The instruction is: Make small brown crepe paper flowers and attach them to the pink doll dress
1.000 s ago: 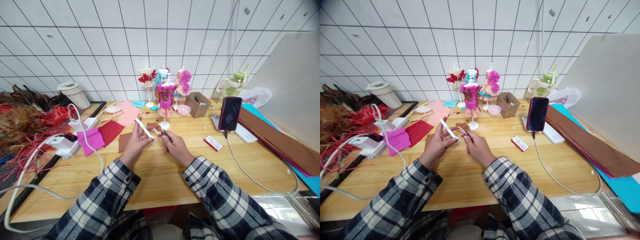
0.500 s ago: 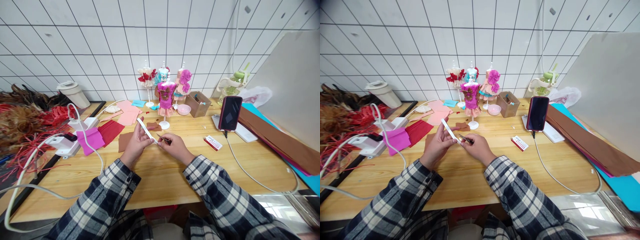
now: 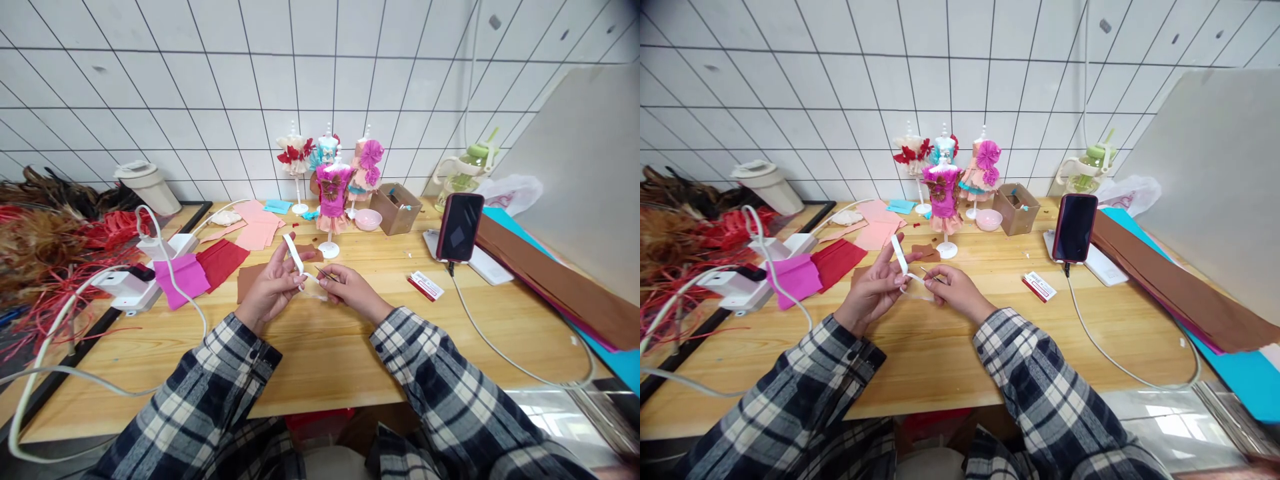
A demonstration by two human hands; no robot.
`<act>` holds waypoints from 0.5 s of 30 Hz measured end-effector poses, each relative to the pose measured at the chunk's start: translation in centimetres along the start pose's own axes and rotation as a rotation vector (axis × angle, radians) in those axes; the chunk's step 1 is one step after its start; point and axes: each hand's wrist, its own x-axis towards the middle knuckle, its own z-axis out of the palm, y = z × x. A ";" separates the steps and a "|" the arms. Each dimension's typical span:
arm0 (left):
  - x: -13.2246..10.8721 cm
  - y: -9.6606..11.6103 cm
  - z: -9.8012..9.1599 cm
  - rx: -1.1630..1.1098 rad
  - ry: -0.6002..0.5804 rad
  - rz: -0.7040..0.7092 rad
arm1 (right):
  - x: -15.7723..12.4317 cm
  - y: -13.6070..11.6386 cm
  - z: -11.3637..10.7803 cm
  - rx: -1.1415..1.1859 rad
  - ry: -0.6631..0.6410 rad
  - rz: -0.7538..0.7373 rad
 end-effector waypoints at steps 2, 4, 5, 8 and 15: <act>0.0 0.2 -0.2 -0.032 0.004 0.012 | 0.1 0.3 -0.2 -0.059 0.053 -0.003; 0.0 0.7 -0.4 -0.059 0.018 0.043 | 0.4 0.7 -0.5 -0.129 0.095 0.017; -0.1 0.9 -0.6 -0.068 0.030 0.067 | 0.5 1.0 -0.6 -0.162 0.108 0.028; -0.1 1.4 -1.0 -0.049 0.080 0.131 | 1.0 1.8 -1.2 -0.259 0.207 0.001; 0.3 0.2 -0.9 0.157 0.156 0.169 | 0.7 1.2 -1.9 -0.371 0.596 -0.218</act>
